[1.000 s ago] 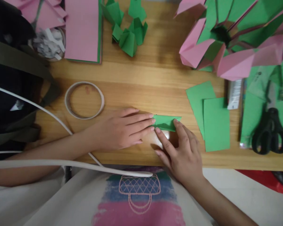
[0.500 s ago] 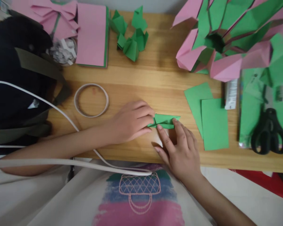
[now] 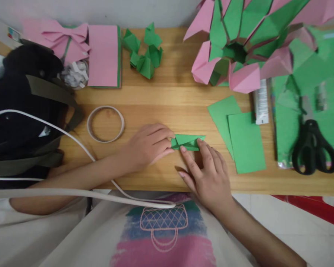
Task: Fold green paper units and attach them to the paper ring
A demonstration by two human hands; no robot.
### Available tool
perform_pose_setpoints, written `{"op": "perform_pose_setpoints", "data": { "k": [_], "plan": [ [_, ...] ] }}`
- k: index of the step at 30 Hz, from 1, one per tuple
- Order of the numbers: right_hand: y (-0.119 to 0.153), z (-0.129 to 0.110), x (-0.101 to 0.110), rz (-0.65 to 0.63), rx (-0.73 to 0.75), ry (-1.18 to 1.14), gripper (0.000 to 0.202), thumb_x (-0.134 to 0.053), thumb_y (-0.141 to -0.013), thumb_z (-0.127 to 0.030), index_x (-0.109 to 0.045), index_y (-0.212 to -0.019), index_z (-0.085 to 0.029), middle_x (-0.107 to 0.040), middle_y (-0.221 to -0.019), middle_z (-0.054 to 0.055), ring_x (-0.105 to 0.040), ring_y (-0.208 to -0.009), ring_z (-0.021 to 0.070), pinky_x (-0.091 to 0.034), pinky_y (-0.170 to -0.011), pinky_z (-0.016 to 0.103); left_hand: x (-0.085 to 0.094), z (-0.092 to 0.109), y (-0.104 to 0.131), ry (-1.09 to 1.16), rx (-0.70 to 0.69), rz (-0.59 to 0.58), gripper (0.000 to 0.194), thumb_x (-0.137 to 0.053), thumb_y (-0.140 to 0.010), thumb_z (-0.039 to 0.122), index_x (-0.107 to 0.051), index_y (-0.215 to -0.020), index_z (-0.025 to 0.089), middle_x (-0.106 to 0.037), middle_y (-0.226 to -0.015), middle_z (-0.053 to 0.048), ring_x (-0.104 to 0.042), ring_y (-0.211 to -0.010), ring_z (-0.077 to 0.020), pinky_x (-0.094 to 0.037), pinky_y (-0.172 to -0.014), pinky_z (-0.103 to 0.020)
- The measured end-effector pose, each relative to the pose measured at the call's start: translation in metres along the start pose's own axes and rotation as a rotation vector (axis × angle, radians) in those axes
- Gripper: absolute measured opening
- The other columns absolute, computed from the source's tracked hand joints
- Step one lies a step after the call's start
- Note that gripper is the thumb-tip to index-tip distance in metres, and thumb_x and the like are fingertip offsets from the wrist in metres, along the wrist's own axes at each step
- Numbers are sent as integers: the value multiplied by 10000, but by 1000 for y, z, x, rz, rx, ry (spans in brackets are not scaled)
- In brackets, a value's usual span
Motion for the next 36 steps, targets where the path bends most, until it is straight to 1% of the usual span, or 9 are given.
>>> {"op": "perform_pose_setpoints", "data": {
  "k": [5,13,18,20,22,24,26,29,36],
  "plan": [
    [0,0,0,-4,3,11,526,-562,-919,-448,-512,-1393,-225,-497,-1410,216,-528,-1233,340,-462,-977,502,-1,-1,0,51,47,12,162,-553,-948,208,-627,-820,143,-702,-934,-80,-623,-908,-211,-534,-831,-366],
    [-1,-2,0,-3,-8,49,543,-558,-911,-485,-539,-1368,-193,-518,-1375,232,-531,-1218,335,-463,-974,487,-2,-12,1,141,244,-3,163,-585,-905,214,-624,-755,161,-637,-1067,-116,-581,-1017,-245,-498,-889,-432],
    [-1,-1,-1,-9,-7,63,543,-556,-910,-492,-546,-1365,-195,-523,-1366,233,-528,-1218,335,-455,-977,483,2,-8,11,106,262,-47,140,-564,-897,189,-615,-768,166,-644,-1079,-124,-600,-1018,-269,-488,-873,-462],
    [-1,-1,0,-3,0,69,539,-558,-909,-490,-553,-1357,-190,-527,-1350,241,-535,-1204,335,-458,-972,478,8,-5,16,42,228,-39,97,-563,-897,172,-622,-819,171,-669,-1075,-112,-617,-1027,-267,-486,-873,-451],
    [-1,-2,1,-2,9,74,537,-557,-910,-491,-556,-1353,-187,-526,-1341,244,-537,-1199,334,-458,-971,471,12,2,20,-7,113,-38,77,-562,-902,152,-632,-931,164,-696,-1109,-98,-619,-1092,-254,-484,-899,-415],
    [-1,-2,1,-9,15,80,540,-552,-913,-492,-551,-1356,-185,-520,-1344,244,-536,-1200,332,-456,-975,464,11,11,22,-22,-40,-85,169,-551,-923,167,-624,-1074,142,-691,-1204,-93,-590,-1192,-237,-467,-957,-384],
    [-2,-2,1,-11,16,88,539,-552,-914,-491,-547,-1358,-186,-516,-1345,239,-535,-1199,328,-455,-978,458,5,14,25,-32,-143,-175,263,-534,-952,235,-601,-1179,120,-648,-1308,-100,-552,-1262,-236,-432,-1024,-384],
    [-2,-2,2,-5,17,102,539,-561,-908,-493,-550,-1352,-188,-518,-1337,234,-537,-1191,329,-459,-971,454,-3,11,27,-75,-175,-262,363,-508,-973,339,-588,-1242,110,-596,-1379,-106,-536,-1288,-246,-386,-1084,-393],
    [-2,-2,1,-4,25,114,559,-567,-902,-499,-548,-1351,-165,-513,-1330,237,-534,-1180,331,-451,-977,452,-4,10,28,-94,-165,-267,391,-465,-992,363,-607,-1243,100,-596,-1382,-93,-528,-1299,-230,-327,-1141,-370]
  ]
}}
Point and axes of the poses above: each hand's wrist, its own y-axis away from the middle knuckle, its own x-axis out of the back of the hand, z = x × y, the point moved 8 cm from there along -y, towards the middle knuckle
